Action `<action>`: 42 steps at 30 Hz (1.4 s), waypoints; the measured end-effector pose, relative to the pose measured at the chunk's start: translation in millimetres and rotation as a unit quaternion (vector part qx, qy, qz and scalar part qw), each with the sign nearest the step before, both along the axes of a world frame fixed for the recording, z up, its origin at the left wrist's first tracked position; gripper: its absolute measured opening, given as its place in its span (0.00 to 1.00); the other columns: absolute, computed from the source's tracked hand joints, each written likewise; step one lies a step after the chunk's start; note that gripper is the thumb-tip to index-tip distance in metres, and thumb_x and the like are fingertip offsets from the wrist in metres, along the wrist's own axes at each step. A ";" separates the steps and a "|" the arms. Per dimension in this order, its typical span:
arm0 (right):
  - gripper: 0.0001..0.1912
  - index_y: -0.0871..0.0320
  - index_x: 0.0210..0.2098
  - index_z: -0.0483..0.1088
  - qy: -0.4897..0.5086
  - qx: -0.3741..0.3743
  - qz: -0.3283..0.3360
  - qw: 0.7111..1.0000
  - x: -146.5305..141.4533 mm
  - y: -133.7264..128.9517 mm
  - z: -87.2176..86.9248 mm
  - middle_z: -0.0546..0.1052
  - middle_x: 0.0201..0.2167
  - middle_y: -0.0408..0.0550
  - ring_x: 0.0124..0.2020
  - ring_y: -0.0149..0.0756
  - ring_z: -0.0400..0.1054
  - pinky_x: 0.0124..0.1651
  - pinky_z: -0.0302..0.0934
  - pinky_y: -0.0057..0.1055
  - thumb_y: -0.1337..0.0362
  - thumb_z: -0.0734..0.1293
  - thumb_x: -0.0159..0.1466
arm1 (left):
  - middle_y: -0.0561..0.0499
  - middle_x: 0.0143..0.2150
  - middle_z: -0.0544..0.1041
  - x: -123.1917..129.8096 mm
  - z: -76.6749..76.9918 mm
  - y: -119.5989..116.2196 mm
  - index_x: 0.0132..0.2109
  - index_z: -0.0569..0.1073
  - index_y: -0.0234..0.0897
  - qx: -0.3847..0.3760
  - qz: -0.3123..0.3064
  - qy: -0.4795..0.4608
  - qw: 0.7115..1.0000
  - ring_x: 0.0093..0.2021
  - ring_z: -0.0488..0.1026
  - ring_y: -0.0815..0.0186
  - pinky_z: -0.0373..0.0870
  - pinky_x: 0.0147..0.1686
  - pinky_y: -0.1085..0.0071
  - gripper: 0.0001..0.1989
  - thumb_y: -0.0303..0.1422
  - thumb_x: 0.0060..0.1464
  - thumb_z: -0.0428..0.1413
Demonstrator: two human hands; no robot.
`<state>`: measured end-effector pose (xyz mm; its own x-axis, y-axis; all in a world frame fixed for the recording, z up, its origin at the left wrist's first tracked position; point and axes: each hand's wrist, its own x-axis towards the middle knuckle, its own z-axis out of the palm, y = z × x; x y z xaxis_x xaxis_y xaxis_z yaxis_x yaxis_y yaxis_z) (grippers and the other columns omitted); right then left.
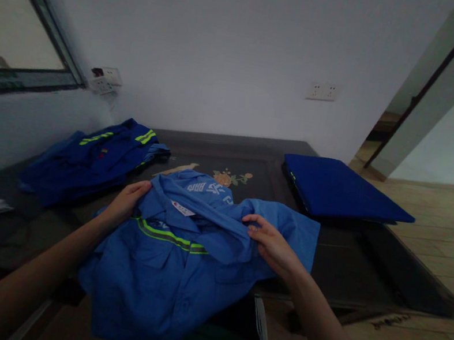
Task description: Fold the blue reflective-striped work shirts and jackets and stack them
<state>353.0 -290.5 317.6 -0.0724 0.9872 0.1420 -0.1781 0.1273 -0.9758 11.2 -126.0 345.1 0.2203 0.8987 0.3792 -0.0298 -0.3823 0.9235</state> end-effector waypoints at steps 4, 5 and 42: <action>0.16 0.54 0.43 0.67 -0.096 0.005 0.003 0.995 -2.4 -4.7 5.7 0.72 0.31 0.41 0.29 0.29 0.66 0.32 0.61 0.27 0.56 0.69 0.57 | 0.48 0.30 0.79 -10.7 7.9 -2.7 0.34 0.77 0.34 0.031 -0.035 0.086 0.995 0.35 0.75 0.59 0.71 0.37 0.67 0.31 0.61 0.41 0.57; 0.15 0.54 0.42 0.68 -0.142 0.021 -0.003 0.990 -4.2 -4.5 8.2 0.72 0.31 0.42 0.30 0.30 0.66 0.32 0.60 0.28 0.55 0.68 0.58 | 0.46 0.30 0.79 -12.9 13.0 -3.3 0.33 0.77 0.34 0.042 -0.038 0.108 0.993 0.35 0.75 0.58 0.71 0.38 0.66 0.33 0.63 0.43 0.54; 0.08 0.54 0.33 0.73 -0.611 0.172 -0.327 0.701 -40.0 8.3 44.0 0.76 0.25 0.45 0.27 0.38 0.69 0.26 0.46 0.29 0.57 0.66 0.63 | 0.48 0.40 0.77 15.0 82.5 -74.2 0.39 0.74 0.41 0.365 0.114 0.514 0.768 0.39 0.73 0.60 0.65 0.37 0.71 0.13 0.39 0.59 0.47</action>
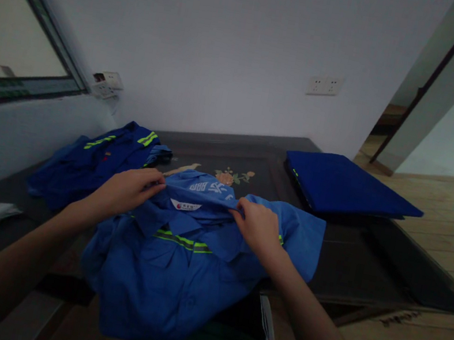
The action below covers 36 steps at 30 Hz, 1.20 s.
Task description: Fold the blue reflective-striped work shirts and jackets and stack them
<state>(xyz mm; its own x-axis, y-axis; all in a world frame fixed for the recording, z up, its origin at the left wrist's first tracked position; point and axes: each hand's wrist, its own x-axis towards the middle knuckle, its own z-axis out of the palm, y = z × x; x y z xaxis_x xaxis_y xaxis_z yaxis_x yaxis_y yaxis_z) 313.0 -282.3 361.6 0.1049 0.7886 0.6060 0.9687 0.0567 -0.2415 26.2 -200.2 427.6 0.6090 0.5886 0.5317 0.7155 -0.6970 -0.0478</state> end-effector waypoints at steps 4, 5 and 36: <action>0.09 0.52 0.41 0.74 -0.040 -0.034 0.005 0.999 0.9 -12.0 -6.7 0.78 0.29 0.47 0.29 0.40 0.71 0.27 0.50 0.30 0.58 0.63 0.64 | 0.47 0.46 0.77 6.7 -7.8 -4.5 0.49 0.73 0.42 -0.013 -0.046 0.035 0.998 0.46 0.73 0.57 0.66 0.45 0.68 0.14 0.38 0.58 0.51; 0.10 0.52 0.41 0.74 -0.048 -0.036 0.002 0.998 1.0 -13.5 -8.3 0.78 0.30 0.48 0.29 0.40 0.72 0.27 0.51 0.30 0.59 0.63 0.65 | 0.47 0.48 0.76 11.2 -10.9 -5.1 0.50 0.73 0.42 -0.013 -0.068 0.045 0.997 0.48 0.72 0.57 0.65 0.47 0.67 0.15 0.39 0.57 0.53; 0.12 0.52 0.43 0.74 0.170 0.015 0.293 0.941 13.5 -9.7 -18.4 0.78 0.43 0.48 0.46 0.41 0.72 0.50 0.65 0.41 0.64 0.60 0.65 | 0.48 0.31 0.80 -12.3 -16.7 37.2 0.42 0.79 0.39 -0.139 -0.066 -0.226 0.962 0.34 0.77 0.60 0.69 0.37 0.71 0.22 0.48 0.59 0.48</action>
